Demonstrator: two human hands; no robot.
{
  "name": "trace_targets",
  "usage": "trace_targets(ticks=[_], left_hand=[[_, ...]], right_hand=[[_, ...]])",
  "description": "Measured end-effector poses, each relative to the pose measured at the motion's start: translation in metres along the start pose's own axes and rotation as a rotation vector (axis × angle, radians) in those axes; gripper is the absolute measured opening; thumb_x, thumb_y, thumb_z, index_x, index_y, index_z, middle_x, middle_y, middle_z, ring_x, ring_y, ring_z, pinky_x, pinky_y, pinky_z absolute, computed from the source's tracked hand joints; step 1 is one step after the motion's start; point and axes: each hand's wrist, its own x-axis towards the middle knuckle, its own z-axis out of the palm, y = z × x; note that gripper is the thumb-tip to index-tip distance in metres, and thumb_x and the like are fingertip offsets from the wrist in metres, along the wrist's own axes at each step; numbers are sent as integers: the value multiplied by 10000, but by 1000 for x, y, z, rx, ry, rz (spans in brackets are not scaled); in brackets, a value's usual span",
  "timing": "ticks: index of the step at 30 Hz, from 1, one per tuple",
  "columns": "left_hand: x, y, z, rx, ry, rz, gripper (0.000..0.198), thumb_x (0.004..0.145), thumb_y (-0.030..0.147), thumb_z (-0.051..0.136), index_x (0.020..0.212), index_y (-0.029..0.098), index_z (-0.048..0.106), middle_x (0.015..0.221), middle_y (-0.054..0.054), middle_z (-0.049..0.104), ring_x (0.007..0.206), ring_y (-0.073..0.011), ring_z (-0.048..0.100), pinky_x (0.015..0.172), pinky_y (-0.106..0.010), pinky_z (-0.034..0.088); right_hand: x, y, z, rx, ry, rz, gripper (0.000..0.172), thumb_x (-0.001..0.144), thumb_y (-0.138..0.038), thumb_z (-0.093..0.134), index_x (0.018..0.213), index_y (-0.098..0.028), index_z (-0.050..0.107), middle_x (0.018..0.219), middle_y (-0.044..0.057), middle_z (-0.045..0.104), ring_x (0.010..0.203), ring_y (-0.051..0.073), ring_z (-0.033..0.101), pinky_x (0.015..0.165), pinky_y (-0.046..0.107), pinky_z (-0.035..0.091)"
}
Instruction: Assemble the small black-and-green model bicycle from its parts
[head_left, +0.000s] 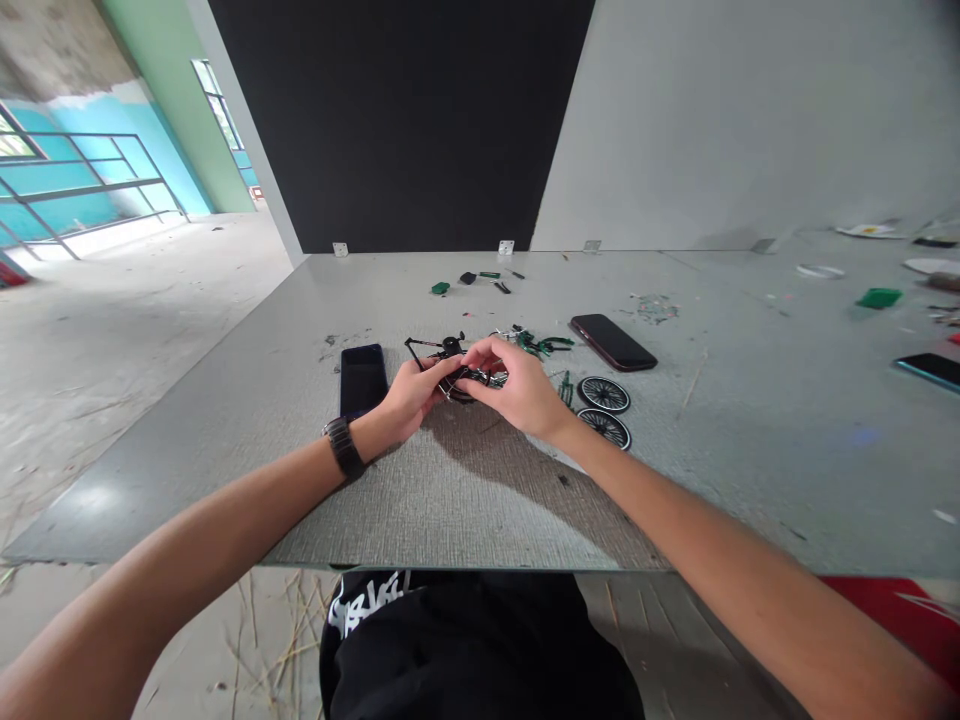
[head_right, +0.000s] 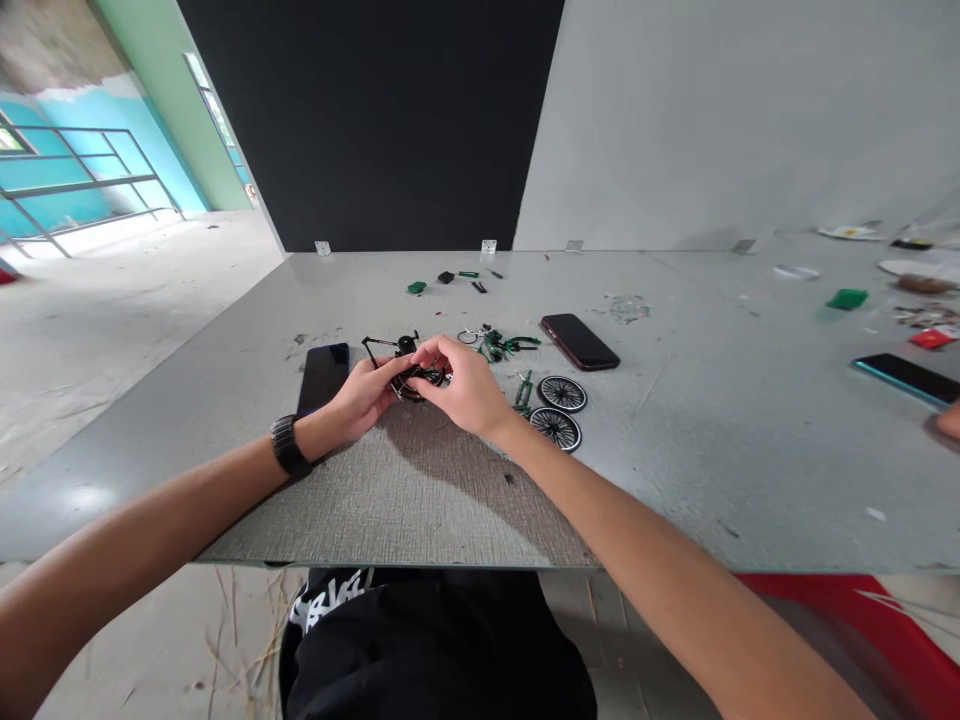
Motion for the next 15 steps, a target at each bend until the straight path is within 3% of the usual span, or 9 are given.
trace_targets(ticks=[10,15], left_hand=[[5,-1,-6,-37,-39,-46,225,765,334,818,828,122,777,804,-64,725,691,-109,628,645,-236,498],[4,1,-3,-49,1,-82,217,793,321,794,820,110,753,815,-85,737,685,-126,650,657,-265,513]], right_hand=[[0,-3,-2,-31,-21,-41,163,824,-242,711,960,-243,621,976,31,668,923,201,625,869,391,522],[5,-5,-17,-120,15,-44,109,882,-291,635,979,-250,608,1001,40,681,908,208,613,865,395,504]])
